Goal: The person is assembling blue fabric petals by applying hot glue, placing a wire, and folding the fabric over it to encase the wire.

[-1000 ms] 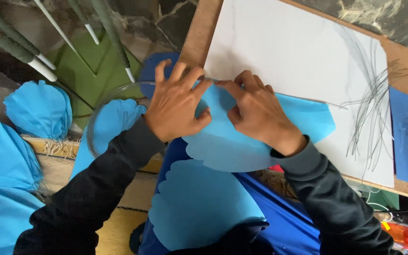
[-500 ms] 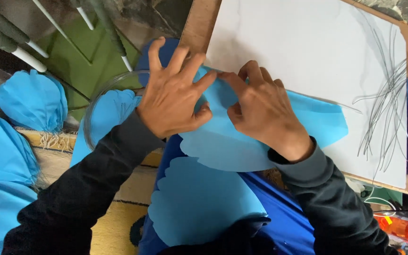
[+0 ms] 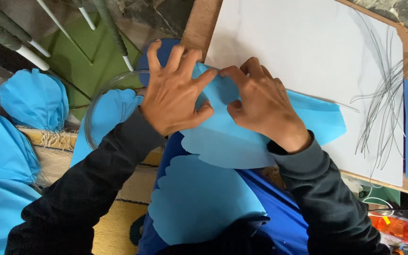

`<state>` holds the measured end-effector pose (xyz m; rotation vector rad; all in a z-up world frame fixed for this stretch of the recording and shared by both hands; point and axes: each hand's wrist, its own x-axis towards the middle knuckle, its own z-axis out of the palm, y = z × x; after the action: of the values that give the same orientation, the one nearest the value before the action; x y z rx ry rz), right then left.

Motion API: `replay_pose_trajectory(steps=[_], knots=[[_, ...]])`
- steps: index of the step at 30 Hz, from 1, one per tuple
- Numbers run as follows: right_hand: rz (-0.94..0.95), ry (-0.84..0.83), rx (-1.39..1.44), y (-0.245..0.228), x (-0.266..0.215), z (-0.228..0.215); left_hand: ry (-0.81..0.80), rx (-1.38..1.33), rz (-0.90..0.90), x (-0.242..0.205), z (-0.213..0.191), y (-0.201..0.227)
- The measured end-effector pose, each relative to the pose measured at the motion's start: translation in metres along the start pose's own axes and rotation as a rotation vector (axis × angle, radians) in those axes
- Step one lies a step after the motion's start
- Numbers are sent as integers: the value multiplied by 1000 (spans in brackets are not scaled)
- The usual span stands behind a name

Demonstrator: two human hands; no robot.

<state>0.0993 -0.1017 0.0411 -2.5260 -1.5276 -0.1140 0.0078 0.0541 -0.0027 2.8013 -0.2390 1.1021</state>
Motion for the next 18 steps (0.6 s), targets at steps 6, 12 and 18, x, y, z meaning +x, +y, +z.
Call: replay_pose_trajectory(steps=[6, 12, 18], knots=[[9, -14, 24, 1, -1, 2, 9, -5, -20, -1, 0, 1], [20, -20, 4, 2, 0, 3, 15, -8, -19, -2, 0, 1], [-5, -20, 76, 8, -7, 3, 64, -27, -21, -6, 3, 4]])
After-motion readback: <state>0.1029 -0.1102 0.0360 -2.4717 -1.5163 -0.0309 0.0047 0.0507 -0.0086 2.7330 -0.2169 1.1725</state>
